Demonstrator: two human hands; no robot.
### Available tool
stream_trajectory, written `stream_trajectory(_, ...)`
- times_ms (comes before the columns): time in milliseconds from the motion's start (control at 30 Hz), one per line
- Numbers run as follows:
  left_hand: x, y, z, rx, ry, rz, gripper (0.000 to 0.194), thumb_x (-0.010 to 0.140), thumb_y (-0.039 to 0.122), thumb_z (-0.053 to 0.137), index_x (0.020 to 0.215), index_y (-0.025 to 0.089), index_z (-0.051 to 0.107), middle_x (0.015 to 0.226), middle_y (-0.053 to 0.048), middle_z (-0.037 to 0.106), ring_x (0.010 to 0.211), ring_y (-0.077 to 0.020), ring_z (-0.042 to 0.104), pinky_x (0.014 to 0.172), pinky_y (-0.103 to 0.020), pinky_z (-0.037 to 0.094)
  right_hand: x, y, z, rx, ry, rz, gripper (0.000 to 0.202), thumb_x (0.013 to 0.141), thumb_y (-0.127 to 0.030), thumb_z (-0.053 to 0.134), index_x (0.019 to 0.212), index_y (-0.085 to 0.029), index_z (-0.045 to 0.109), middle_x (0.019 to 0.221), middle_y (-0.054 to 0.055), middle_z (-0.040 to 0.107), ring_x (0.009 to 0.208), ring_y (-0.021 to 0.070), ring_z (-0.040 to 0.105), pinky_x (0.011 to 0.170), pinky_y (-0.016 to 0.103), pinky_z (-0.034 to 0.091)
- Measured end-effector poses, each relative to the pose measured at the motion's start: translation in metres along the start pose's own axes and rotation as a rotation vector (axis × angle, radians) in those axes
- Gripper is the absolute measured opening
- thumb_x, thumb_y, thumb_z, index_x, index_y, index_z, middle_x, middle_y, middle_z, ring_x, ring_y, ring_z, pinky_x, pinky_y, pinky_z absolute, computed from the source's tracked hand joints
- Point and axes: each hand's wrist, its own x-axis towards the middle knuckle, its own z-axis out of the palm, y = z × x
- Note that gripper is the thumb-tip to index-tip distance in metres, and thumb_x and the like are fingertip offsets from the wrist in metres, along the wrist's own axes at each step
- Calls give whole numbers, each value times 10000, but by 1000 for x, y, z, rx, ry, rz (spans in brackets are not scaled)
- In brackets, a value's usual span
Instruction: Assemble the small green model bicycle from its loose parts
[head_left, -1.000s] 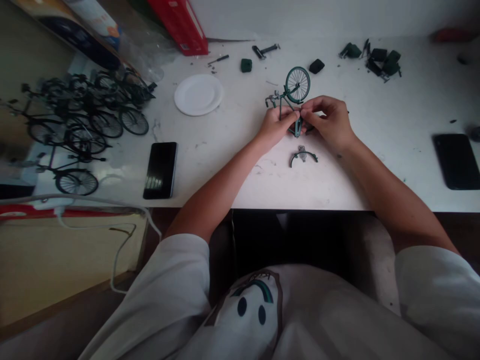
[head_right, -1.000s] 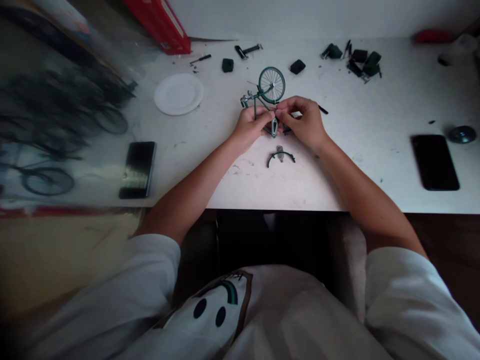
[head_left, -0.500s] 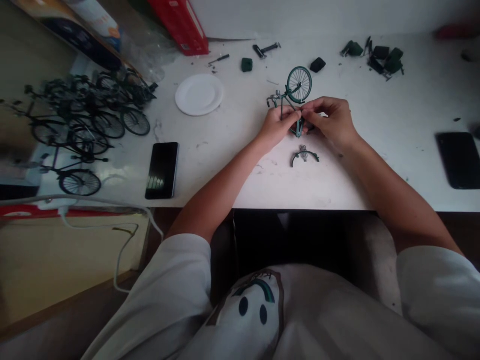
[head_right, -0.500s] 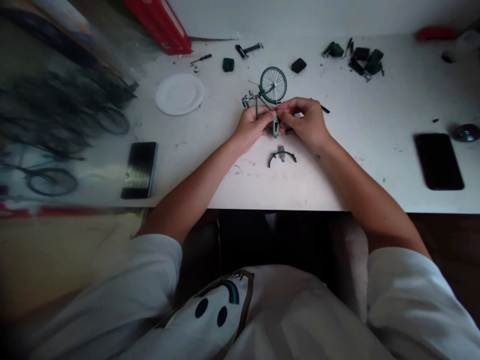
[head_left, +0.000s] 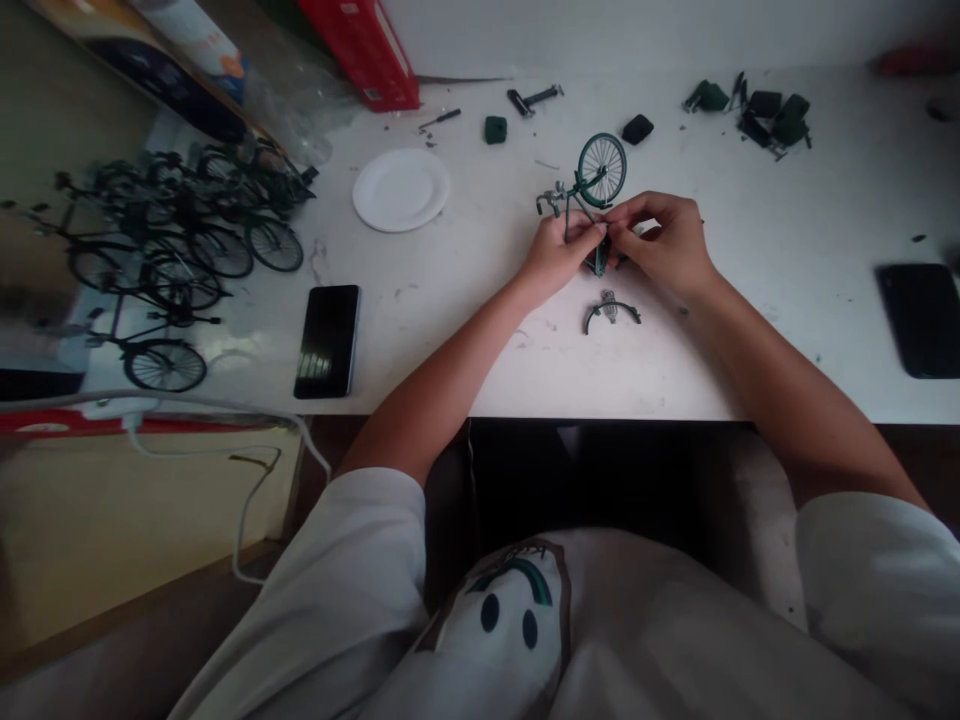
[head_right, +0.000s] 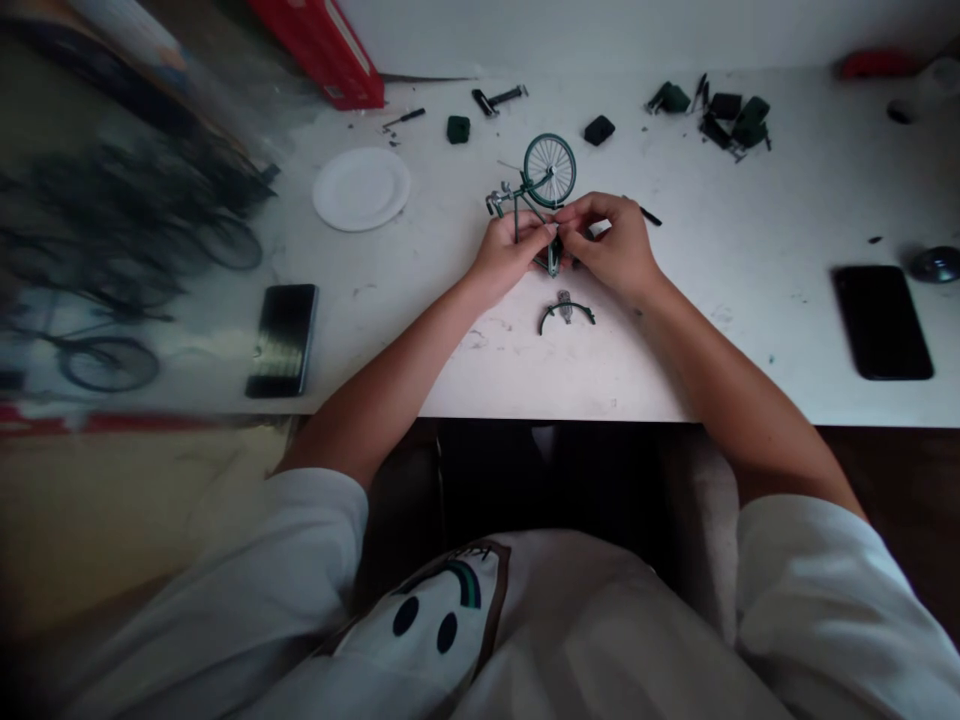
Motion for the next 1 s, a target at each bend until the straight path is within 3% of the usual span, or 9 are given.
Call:
stream_trajectory(200,2,-5,0,25,-20,29,124,1105,265,716,1130,144,728,1085,-121,839,1321,-342,837,1143,-555,705,0,1,-2,-75,25,-36,392,963,-680,837,1052,-299,804,996,107,823,841,324,804,805,571,697)
stream_trajectory(367,0,0,2,-2,-11,1,164,1127,294,695,1188,144,721,1077,-122,839,1364,-343,813,1182,-574,680,7,7,-7,-14,5,-53,523,872,-827,879,1045,-339,809,1020,69,824,897,288,758,773,491,634)
stream_trajectory(467,-2,5,4,-32,22,-22,201,1138,289,679,1260,130,696,1133,-141,828,1420,-365,784,1206,-619,650,17,12,-26,-45,37,-127,557,852,-899,866,1049,-380,833,1091,73,828,980,286,692,826,493,576)
stream_trajectory(533,-2,8,5,-39,33,-28,192,1151,269,649,1265,119,685,1114,-135,818,1419,-367,785,1202,-625,646,25,16,-45,-132,69,-198,487,913,-882,821,1029,-410,855,1084,93,817,1043,314,639,912,536,528)
stream_trajectory(600,-2,9,5,-41,32,-19,175,1154,263,644,1246,120,685,1078,-121,810,1398,-357,796,1195,-601,653,31,21,-65,-253,58,-239,407,968,-834,794,985,-433,866,974,106,785,1112,355,598,1047,588,450)
stream_trajectory(667,-1,7,5,-41,31,0,185,1149,290,663,1235,128,688,1048,-110,806,1369,-347,809,1178,-573,666,34,29,-81,-329,39,-244,428,1006,-830,752,945,-422,867,868,107,742,1096,359,578,1082,602,406)
stream_trajectory(867,3,1,3,-31,41,32,176,1163,292,633,1230,140,692,1024,-90,811,1300,-306,839,1120,-505,698,37,64,-102,-632,154,-407,785,1052,-965,488,813,-289,808,713,123,615,917,299,516,950,492,483)
stream_trajectory(933,5,0,3,-27,51,37,193,1162,313,644,1240,143,692,1050,-91,817,1283,-303,846,1111,-503,702,40,77,-103,-668,183,-462,782,1036,-955,554,714,-267,739,635,103,533,877,287,525,901,453,520)
stream_trajectory(1000,6,-1,3,-20,60,55,216,1151,351,676,1231,152,696,1065,-91,821,1248,-293,856,1084,-474,713,43,86,-103,-630,165,-415,698,1045,-852,687,661,-270,682,584,71,494,840,273,562,875,429,540)
